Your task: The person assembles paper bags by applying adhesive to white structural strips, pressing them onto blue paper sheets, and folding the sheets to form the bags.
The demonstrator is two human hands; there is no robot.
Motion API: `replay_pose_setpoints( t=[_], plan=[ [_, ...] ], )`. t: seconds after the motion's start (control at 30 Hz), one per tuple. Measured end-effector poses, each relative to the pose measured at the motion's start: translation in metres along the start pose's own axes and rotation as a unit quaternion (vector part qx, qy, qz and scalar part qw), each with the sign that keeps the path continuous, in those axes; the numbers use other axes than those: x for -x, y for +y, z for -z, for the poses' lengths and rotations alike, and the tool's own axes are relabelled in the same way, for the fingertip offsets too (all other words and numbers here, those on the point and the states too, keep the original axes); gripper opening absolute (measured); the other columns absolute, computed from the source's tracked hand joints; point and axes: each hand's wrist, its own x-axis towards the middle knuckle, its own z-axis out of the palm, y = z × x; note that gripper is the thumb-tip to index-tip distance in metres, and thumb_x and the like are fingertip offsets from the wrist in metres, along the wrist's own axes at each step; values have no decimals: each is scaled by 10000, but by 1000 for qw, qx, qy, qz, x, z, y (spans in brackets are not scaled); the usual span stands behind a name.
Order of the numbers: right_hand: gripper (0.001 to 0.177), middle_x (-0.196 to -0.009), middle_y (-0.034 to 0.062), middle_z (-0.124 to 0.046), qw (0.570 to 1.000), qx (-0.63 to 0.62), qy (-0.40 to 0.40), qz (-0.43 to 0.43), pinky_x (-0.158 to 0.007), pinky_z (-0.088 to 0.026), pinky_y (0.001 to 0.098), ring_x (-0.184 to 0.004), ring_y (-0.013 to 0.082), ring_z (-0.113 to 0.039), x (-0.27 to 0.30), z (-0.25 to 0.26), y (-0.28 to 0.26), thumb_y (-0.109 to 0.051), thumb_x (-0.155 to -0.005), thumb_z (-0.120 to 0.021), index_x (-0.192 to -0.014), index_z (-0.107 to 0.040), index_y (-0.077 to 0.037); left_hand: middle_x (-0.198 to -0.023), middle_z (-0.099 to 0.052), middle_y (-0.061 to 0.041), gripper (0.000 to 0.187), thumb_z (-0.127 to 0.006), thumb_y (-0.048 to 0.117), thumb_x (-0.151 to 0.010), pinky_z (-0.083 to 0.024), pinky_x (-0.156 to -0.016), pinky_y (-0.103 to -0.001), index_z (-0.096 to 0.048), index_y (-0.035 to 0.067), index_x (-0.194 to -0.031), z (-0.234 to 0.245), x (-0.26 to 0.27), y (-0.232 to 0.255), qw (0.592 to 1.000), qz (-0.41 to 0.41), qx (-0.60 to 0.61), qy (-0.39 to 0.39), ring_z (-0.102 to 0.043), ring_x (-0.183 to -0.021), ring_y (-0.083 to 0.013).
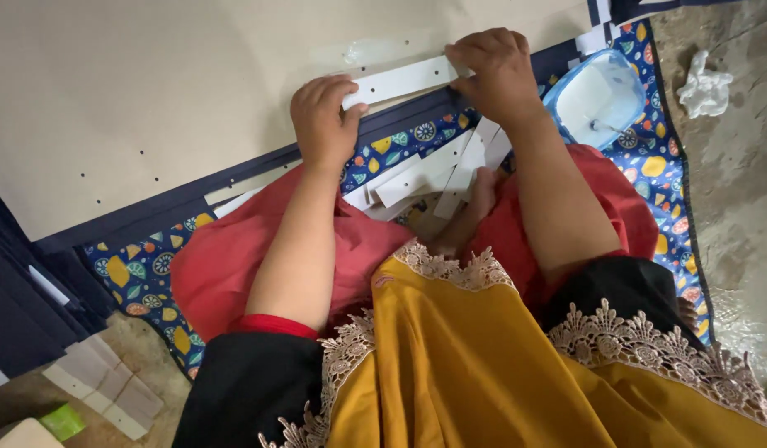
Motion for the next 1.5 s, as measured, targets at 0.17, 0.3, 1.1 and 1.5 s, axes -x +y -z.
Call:
replay_pose_setpoints(
  t=[0.17,0.3,1.1,1.5],
  plan=[
    [520,-1278,99,-716,999,-44,0,13,-943,-451,537,-1160,366,-592,-3,-22,9,-31,-825,-880,-1327,-755,-87,-1128,-752,-27,326,-919,179,-774,-447,-953,-455,-809,128,-1076,-2,10,-2,997,15,-51,-54,-624,-1101,-282],
    [550,-1305,148,-680,996,-84,-10,-2,-908,-480,563,-1183,400,-573,0,-26,15,-12,-823,-904,-1347,-741,-50,-1126,-698,-29,330,-939,117,-731,-460,-940,-473,-820,145,-1038,-5,8,2,994,4,-89,-68,-592,-1086,-287],
    [391,-1325,195,-657,992,-109,-4,-56,-956,-523,517,-1172,411,-587,19,-21,-7,-22,-872,-808,-1259,-751,-27,-1085,-630,-64,255,-878,111,-781,-476,-921,-481,-820,119,-1029,0,3,19,987,13,-130,-98,-569,-1051,-305],
    [329,-1264,143,-647,994,-83,-12,-68,-844,-557,520,-1104,418,-564,18,-40,-10,51,-921,-659,-1220,-763,-41,-1066,-629,-52,220,-863,135,-791,-490,-887,-474,-816,142,-1006,-1,4,19,985,14,-145,-95,-569,-1046,-285]
  ],
)
